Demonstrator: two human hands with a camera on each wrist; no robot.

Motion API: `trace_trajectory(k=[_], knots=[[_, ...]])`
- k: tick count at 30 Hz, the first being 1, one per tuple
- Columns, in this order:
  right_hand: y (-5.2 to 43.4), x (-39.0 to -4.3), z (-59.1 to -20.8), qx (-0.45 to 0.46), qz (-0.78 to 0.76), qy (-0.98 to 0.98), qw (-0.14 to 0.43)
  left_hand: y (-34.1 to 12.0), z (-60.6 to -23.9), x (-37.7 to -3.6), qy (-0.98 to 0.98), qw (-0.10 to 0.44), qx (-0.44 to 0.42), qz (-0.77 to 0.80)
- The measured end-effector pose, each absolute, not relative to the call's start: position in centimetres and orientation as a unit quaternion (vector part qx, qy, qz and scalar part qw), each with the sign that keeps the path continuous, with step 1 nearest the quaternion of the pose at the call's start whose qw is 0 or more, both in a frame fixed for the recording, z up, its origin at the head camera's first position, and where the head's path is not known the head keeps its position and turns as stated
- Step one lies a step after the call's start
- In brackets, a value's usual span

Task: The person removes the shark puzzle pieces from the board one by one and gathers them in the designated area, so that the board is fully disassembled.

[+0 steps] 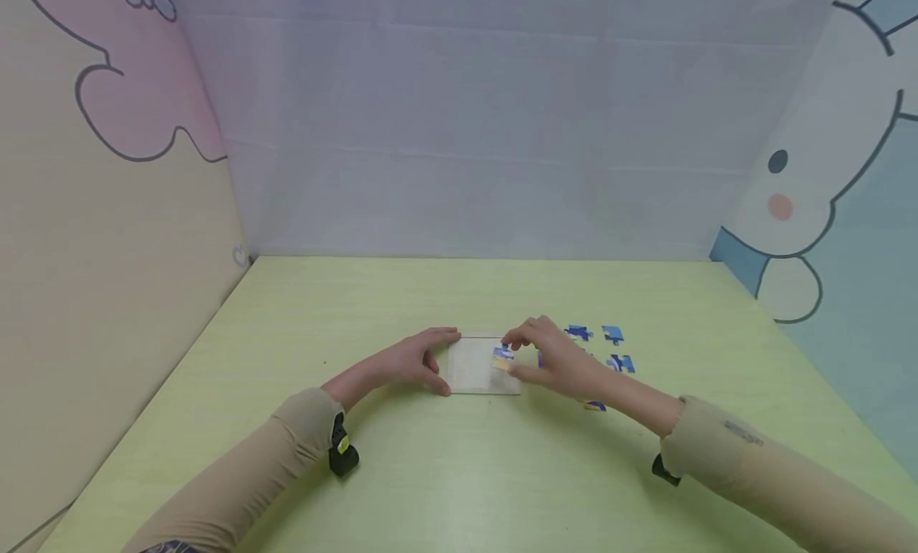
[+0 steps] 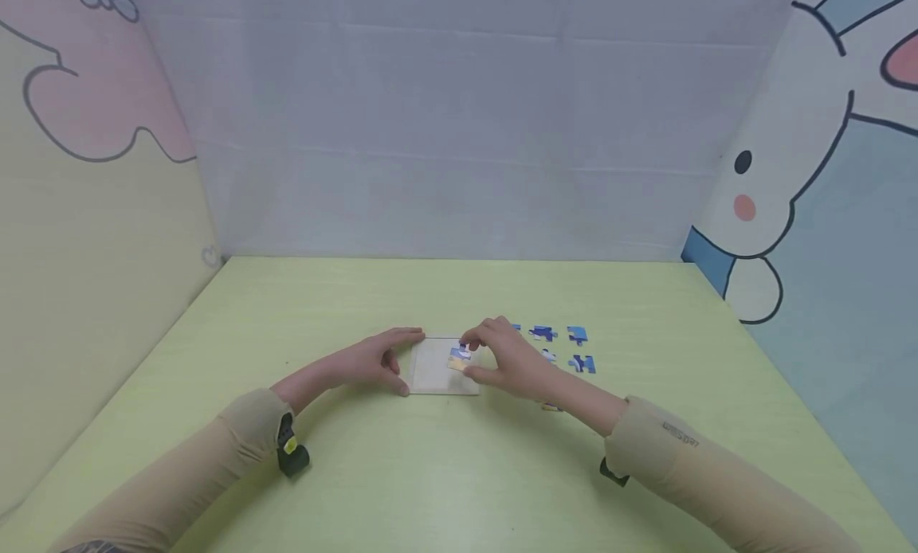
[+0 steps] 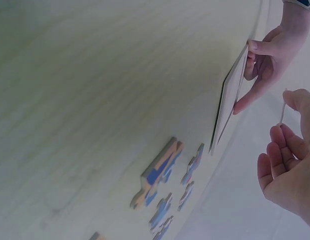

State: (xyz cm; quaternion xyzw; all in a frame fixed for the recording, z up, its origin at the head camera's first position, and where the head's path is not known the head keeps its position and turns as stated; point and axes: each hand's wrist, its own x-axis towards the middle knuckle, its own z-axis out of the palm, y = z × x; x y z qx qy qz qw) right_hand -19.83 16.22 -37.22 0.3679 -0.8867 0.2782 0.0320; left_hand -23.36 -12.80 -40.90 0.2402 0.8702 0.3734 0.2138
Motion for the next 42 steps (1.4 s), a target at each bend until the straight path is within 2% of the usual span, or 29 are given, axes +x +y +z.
trace_trajectory(k=[8, 17, 28, 35, 42], knots=[[18.8, -19.0, -38.0, 0.365, 0.290, -0.884, 0.028, -12.8, -40.8, -23.2, 0.866, 0.216, 0.242, 0.381], [21.3, -18.6, -39.2, 0.381, 0.252, -0.888, 0.053, -13.0, -41.0, -23.3, 0.867, 0.217, 0.245, 0.375], [22.2, -18.4, -39.6, 0.378, 0.177, -0.909, 0.009, -12.9, -40.9, -23.2, 0.866, 0.217, 0.243, 0.380], [22.4, -18.3, -39.5, 0.350, 0.182, -0.918, -0.032, -13.0, -41.0, -23.3, 0.867, 0.220, 0.242, 0.377], [22.5, -18.4, -39.6, 0.341, 0.174, -0.923, -0.041, -13.1, -41.3, -23.4, 0.864, 0.223, 0.243, 0.381]])
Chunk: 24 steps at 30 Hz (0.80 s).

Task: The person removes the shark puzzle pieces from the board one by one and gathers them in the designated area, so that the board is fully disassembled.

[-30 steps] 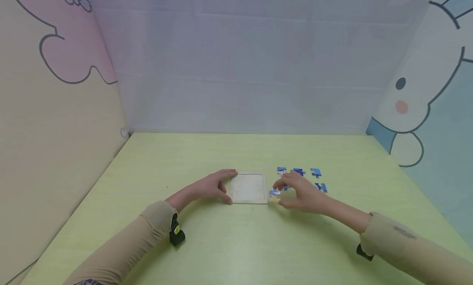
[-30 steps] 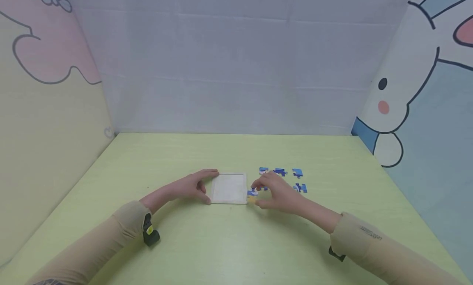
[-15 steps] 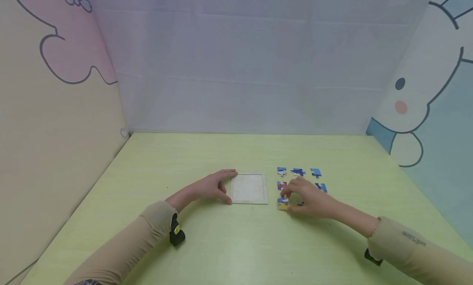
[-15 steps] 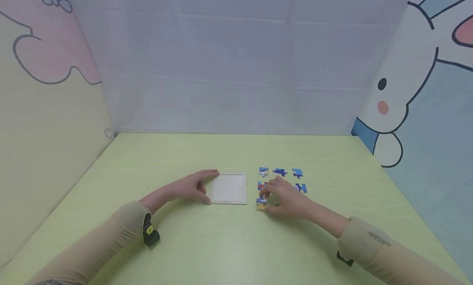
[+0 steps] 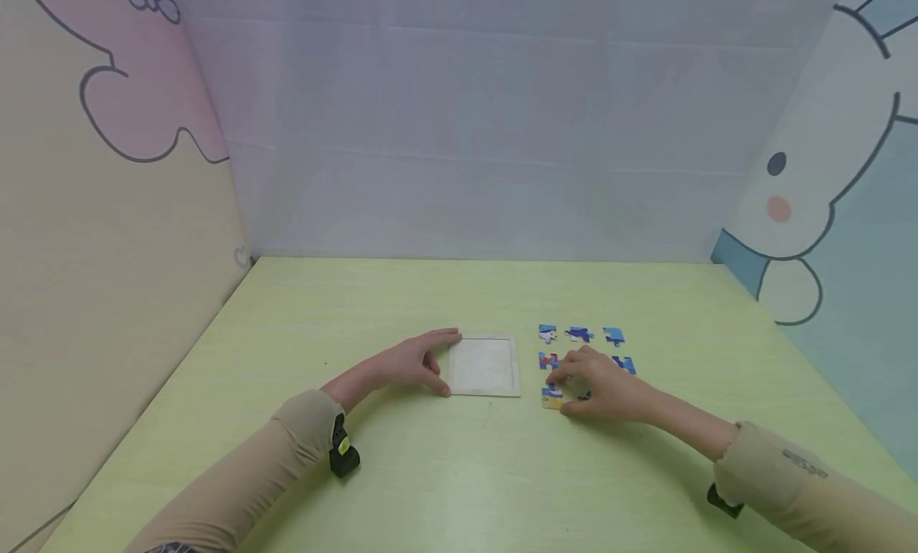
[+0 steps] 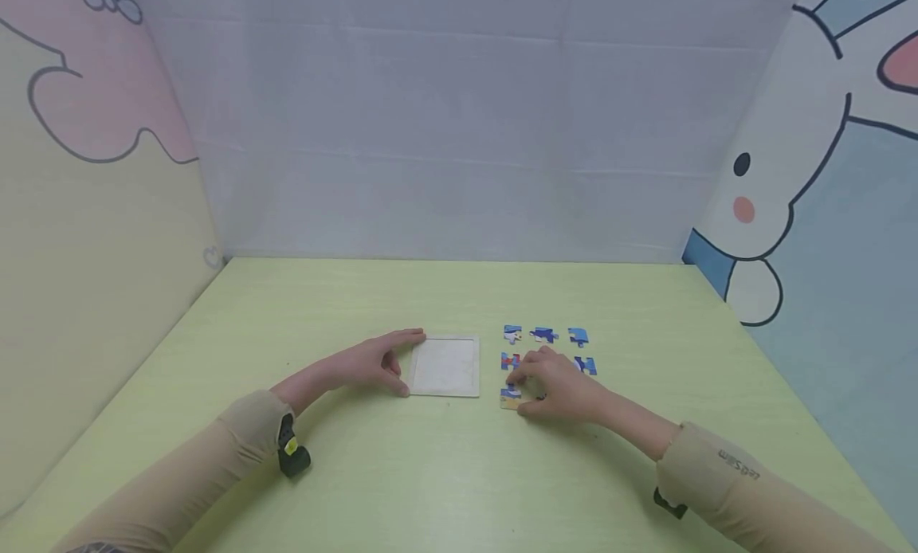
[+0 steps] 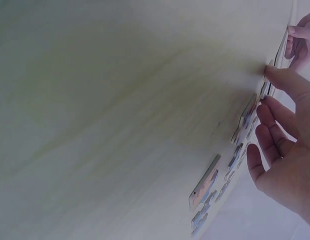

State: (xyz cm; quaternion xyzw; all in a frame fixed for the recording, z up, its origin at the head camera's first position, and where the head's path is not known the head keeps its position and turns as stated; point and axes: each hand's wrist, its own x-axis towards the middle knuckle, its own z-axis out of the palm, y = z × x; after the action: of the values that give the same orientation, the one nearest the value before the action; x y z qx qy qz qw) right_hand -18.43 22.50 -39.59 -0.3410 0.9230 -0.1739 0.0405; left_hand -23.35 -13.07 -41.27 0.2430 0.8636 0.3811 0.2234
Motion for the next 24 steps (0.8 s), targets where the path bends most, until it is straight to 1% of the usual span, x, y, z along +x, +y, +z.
trace_trajectory(k=[8, 15, 24], knots=[[22.58, -18.43, -39.89, -0.335, -0.186, 0.923, 0.042, -13.11, -41.27, -23.33, 0.862, 0.227, 0.244, 0.383], [22.54, -18.43, -39.86, -0.336, -0.179, 0.924, 0.033, -13.15, -41.04, -23.21, 0.863, 0.225, 0.241, 0.383], [22.71, -18.38, -39.86, -0.335, -0.170, 0.926, 0.037, -13.05, -40.92, -23.26, 0.861, 0.230, 0.238, 0.386]])
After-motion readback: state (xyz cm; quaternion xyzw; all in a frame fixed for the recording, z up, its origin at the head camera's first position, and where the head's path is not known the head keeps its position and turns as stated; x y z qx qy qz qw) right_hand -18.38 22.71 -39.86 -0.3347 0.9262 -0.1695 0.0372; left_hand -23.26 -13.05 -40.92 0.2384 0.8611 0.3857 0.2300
